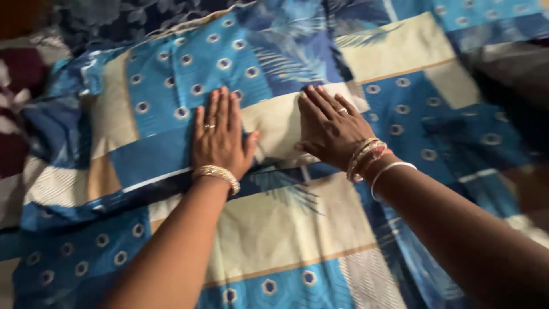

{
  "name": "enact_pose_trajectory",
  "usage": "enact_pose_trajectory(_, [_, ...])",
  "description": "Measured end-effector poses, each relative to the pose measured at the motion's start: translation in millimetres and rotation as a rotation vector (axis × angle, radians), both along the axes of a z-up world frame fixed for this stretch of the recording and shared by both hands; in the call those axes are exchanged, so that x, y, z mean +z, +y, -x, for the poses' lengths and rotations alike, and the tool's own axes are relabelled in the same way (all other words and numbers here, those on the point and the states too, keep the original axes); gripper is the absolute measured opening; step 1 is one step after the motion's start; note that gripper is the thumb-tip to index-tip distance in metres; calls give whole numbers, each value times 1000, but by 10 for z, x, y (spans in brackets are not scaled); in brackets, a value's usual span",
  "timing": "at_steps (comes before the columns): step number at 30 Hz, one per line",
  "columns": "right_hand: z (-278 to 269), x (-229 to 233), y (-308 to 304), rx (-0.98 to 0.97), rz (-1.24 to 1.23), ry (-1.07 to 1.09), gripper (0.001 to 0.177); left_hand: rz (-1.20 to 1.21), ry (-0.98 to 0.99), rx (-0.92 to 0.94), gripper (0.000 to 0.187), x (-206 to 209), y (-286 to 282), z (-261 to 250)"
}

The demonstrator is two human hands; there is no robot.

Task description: The person arranges and smooths a patchwork quilt and two pillows on a bed. They repeatedly lift, flip, and pat the pillows and quilt, aligning them against the headboard and smoothing the surface throughout the clip.

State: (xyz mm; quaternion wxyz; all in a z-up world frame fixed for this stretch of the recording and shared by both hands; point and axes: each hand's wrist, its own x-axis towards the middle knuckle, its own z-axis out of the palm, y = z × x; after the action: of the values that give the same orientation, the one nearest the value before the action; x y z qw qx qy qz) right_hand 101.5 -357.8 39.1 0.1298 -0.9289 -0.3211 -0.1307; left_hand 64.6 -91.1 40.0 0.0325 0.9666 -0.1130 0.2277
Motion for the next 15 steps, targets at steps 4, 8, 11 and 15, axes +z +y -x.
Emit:
enact_pose_trajectory(4, [266, 140, -706, -186, 17, 34, 93, 16, -9, -24, 83, -43, -28, -2])
enact_pose_trajectory(8, [695, -6, -1547, -536, -87, -18, 87, 10, -28, 29, 79, -88, -122, 38])
enact_pose_trajectory(11, [912, -200, -1877, -765, -232, 20, 81, 3, -21, 189, 77, -217, -386, 226])
enact_pose_trajectory(15, [992, -474, -1792, -1043, -337, 222, 77, 102, 92, 501, 94, -437, -841, 512])
